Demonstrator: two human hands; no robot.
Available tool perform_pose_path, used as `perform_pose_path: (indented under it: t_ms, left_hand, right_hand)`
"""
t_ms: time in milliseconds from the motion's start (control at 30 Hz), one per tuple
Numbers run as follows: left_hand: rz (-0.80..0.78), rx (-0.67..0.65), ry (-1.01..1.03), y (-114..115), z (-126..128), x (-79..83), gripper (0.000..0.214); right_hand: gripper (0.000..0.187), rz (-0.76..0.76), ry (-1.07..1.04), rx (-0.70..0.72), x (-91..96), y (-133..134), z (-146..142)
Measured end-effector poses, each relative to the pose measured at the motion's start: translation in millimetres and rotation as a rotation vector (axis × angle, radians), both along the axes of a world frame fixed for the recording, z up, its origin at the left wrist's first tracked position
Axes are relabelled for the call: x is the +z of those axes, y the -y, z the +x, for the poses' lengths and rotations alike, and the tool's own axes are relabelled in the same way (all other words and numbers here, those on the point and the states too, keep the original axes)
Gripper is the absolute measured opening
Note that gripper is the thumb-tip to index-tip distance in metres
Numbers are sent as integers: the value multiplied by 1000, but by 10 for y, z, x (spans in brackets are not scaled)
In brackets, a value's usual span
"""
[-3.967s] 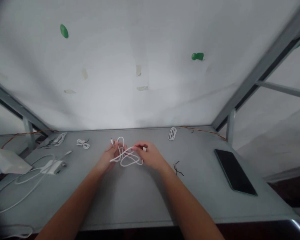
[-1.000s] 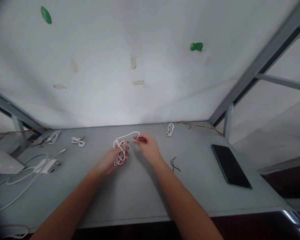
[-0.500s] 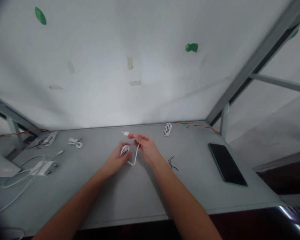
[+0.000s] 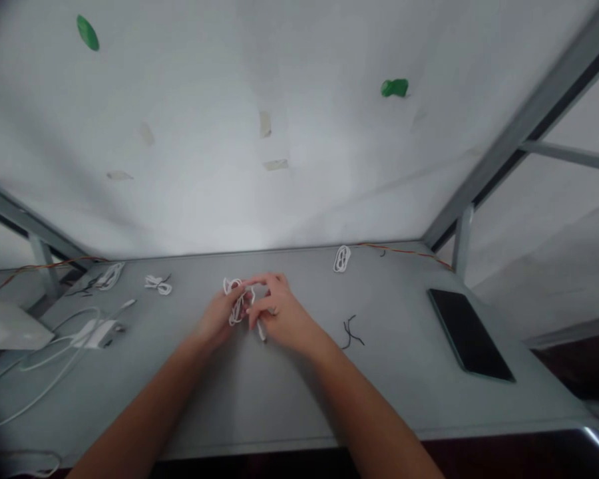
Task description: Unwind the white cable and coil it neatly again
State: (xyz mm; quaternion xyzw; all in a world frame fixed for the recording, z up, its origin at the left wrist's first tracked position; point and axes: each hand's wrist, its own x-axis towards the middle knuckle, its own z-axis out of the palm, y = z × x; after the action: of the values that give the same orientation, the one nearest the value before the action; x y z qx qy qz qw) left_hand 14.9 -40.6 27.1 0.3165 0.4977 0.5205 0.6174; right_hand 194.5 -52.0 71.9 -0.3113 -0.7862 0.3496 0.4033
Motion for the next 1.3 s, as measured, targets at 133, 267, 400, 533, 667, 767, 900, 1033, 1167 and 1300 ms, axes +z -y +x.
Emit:
perform_pose_path:
  t_ms: [133,267,400,533,667,767,900,1033,1167,1300]
  left_hand:
    - [59,23,129,-14,-23,48,45]
    - [43,-71,203,-3,15,35,51]
    - [-27,-62,214,15,64,36,48]
    - [17,-4,169,44,81,107,59]
    - [139,-25,289,79,64,208,61]
    - [209,-25,420,107,41,276,62]
    - [194,-39,487,134,5,343,59]
    - [163,-38,479,130,-14,367,54]
    - [173,-5,447,102,-20,327,50]
    - [205,131,349,68,-35,275,50]
  right_hand:
    - [31,-220,-102,31,-65,-85,9]
    - [20,-483,-281,230,-16,-46,-64]
    - [15,-484,-123,144,-63,18,-167]
    - [26,-536,90,-20,-219,-6,-207]
    - [33,-1140,44,216,-297,-63,-204]
    - [32,-1404,-223,363,-286,-71,-241]
    - [20,-1425,-500,253,-297,-51,-337]
    - [5,-1328,-657,129,-367,-74,-379]
    - [8,-1222,-698,53,-428,-123,-339]
    - [18,-1146,-709,-33,-398,-127,-260]
